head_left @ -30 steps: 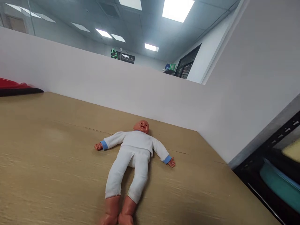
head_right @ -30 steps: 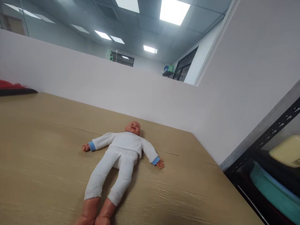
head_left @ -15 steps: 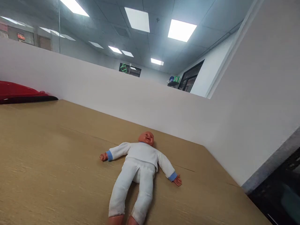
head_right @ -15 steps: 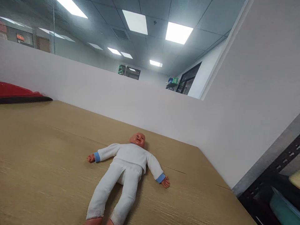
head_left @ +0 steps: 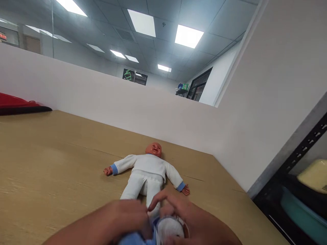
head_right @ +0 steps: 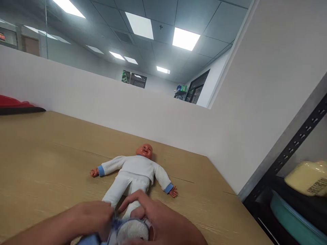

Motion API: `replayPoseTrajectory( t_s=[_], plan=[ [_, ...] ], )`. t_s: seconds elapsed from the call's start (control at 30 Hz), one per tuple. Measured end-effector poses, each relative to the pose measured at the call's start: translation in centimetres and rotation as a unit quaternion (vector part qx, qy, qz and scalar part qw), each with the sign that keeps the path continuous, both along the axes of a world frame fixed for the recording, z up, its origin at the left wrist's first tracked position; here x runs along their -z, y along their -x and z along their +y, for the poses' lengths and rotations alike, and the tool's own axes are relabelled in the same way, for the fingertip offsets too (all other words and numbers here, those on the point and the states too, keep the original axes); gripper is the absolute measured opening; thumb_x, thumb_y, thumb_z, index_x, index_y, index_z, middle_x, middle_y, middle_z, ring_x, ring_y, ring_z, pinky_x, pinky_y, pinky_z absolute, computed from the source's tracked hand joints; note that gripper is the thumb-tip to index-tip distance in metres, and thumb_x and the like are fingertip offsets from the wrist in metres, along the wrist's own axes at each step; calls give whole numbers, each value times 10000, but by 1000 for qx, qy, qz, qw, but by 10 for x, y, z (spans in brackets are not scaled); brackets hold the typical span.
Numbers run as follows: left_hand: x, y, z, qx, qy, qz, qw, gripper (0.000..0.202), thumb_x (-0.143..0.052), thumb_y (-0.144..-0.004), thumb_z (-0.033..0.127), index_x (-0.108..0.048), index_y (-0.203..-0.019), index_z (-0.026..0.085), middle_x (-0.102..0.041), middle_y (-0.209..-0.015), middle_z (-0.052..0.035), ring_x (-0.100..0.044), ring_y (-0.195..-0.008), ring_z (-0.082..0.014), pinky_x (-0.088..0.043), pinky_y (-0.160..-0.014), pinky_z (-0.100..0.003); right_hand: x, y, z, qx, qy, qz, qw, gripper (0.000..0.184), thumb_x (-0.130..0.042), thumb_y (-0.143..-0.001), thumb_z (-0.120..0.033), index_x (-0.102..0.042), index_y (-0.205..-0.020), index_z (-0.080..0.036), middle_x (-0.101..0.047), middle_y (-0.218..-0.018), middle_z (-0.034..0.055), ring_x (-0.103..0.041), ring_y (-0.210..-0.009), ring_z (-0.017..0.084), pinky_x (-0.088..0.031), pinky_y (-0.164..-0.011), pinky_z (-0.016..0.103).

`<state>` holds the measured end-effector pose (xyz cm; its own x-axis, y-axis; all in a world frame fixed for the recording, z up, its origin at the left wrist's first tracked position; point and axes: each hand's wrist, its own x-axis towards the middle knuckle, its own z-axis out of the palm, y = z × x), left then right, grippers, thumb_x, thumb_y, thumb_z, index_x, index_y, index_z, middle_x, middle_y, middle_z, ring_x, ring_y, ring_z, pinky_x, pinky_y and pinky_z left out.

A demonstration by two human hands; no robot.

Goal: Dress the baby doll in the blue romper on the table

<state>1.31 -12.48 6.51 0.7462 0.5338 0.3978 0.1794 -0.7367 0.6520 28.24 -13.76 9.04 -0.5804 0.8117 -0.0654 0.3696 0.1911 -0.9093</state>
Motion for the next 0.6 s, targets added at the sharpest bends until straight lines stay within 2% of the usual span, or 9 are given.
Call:
replayPoseTrajectory(
  t_s=[0.07, 0.13, 0.2, 0.27, 0.33, 0.43, 0.5, 0.57, 0.6],
  plan=[
    [-11, 2, 9, 10, 40, 14, 999, 132, -654, -1025, 400, -715, -1089, 302, -735, -1204, 16, -687, -1070, -204, -540, -973, -221, -3, -2, 0, -34, 63, -9, 997, 528, -878, -740, -432, -704, -1192, -223, -694, -970, 4, -597, -821, 155, -458, -672, 208],
    [-19, 3, 17, 11, 105, 25, 994, 132, -636, -1036, 385, -708, -1098, 292, -728, -1192, 33, -667, -1094, -200, -512, -985, -203, -1, -2, -4, -14, 90, -14, 996, 463, -903, -718, -417, -749, -1098, -201, -689, -916, -3, -582, -794, 146, -442, -677, 214],
    [-24, 0, 24, -10, 159, 32, 987, 166, -652, -1021, 405, -699, -1121, 281, -732, -1115, 41, -661, -1040, -200, -510, -910, -189, 3, -3, -9, 11, 97, -15, 995, 482, -928, -694, -410, -752, -1095, -208, -693, -917, -1, -584, -798, 156, -451, -695, 230],
    [-27, -4, 30, -23, 166, 22, 986, 233, -690, -987, 447, -712, -1140, 273, -739, -1080, 33, -658, -1001, -212, -510, -849, -199, 5, -4, -11, 20, 78, 15, 997, 598, -927, -675, -415, -717, -1200, -220, -706, -1036, 26, -611, -909, 200, -493, -795, 265],
    [-29, -7, 34, 13, 157, 3, 988, 311, -792, -901, 465, -750, -1136, 265, -752, -1101, 25, -661, -1030, -238, -516, -882, -223, 6, -7, -10, 44, 53, 54, 996, 646, -852, -703, -406, -663, -1285, -200, -691, -1101, 49, -600, -973, 223, -503, -879, 304],
    [-30, -9, 37, 75, 166, 6, 983, 368, -923, -763, 388, -799, -1086, 262, -767, -1075, 45, -671, -1032, -247, -516, -929, -235, 7, -9, -1, 106, 48, 28, 993, 490, -709, -745, -354, -665, -1193, -162, -655, -934, 24, -549, -829, 185, -492, -801, 293],
    [-27, -8, 37, 63, 171, 21, 983, 272, -897, -802, 376, -800, -1026, 257, -754, -1008, 46, -663, -993, -233, -513, -901, -227, 7, -8, 6, 47, 69, 21, 996, 458, -733, -725, -311, -682, -1159, -172, -641, -928, 4, -541, -816, 165, -478, -784, 266],
    [-19, -7, 35, 34, 185, 9, 982, 236, -817, -885, 438, -777, -1034, 259, -733, -1004, 24, -646, -1000, -237, -514, -901, -238, 7, -7, 10, -72, 100, 79, 989, 538, -822, -651, -305, -701, -1160, -181, -655, -1016, 7, -588, -905, 174, -486, -877, 268],
    [-14, -8, 34, 23, 200, -11, 980, 260, -770, -920, 485, -760, -1057, 264, -724, -1015, 13, -638, -1011, -241, -517, -911, -248, 7, -6, 12, -106, 108, 105, 983, 576, -868, -601, -329, -714, -1136, -182, -665, -1030, 10, -617, -938, 187, -491, -924, 284]
  ],
)
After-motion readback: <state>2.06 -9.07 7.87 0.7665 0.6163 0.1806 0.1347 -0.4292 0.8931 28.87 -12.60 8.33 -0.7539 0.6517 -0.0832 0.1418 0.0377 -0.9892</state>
